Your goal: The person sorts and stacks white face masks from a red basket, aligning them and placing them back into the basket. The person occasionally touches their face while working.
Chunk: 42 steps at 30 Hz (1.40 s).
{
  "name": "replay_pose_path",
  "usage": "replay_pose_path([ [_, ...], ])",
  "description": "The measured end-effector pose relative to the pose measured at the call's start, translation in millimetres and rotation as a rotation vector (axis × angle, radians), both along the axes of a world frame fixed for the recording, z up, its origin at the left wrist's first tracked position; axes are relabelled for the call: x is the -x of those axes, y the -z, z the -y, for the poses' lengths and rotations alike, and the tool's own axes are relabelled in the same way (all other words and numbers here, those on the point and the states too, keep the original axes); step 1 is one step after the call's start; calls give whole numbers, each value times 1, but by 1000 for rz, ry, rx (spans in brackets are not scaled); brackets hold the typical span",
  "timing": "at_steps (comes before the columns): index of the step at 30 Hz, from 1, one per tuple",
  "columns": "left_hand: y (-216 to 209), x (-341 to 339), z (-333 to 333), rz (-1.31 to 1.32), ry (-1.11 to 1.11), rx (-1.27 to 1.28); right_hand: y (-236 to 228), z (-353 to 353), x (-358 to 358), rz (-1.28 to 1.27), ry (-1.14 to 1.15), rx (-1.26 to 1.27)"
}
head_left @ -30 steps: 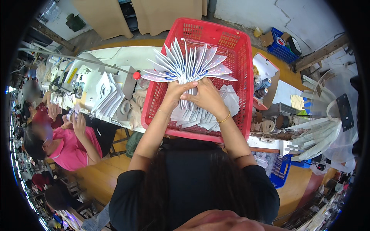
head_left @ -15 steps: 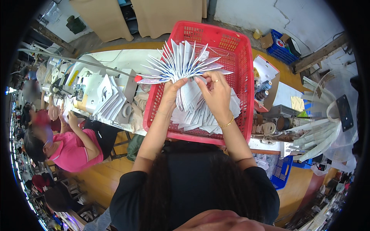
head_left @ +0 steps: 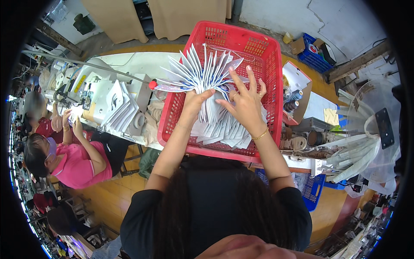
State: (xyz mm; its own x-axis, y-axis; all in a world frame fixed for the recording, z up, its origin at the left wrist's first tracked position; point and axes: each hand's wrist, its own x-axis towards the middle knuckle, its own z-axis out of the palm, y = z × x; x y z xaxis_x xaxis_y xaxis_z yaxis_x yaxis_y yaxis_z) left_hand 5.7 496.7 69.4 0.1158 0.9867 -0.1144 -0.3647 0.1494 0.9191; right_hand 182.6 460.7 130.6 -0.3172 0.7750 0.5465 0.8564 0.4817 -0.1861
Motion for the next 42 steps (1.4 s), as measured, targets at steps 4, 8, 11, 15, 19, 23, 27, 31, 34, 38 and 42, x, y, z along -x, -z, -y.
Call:
replay_pose_path([
  [4, 1, 1, 2, -5, -37, 28, 3, -2, 3, -45, 66, 94],
  [8, -1, -1, 5, -73, -51, -1, 5, -3, 4, -38, 18, 59],
  [11, -2, -3, 7, -72, -52, -72, 5, -2, 4, 81, 51, 110],
  [15, 0, -4, 5, -95, -74, -82, 5, 0, 6, 1, 75, 13],
  [19, 5, -3, 4, -209, -46, -99, 0, -2, 4, -14, 92, -66],
  [23, 4, -3, 6, -232, 22, -146, -8, -11, -2, 81, -31, 4],
  [27, 2, -5, 7, -184, 33, -139, -10, -14, -9, 162, -83, -6],
  [31, 4, -4, 6, -180, 6, -149, -3, -12, -11, 133, -84, 0],
  [34, 5, -4, 6, -164, 23, -110, 1, -12, -6, 129, -53, 10],
  [38, 2, -2, 7, -69, -20, -121, -10, -21, -4, -3, -75, -13],
  [42, -6, 7, 6, -61, -106, -71, -29, -37, -23, -327, 36, -250],
])
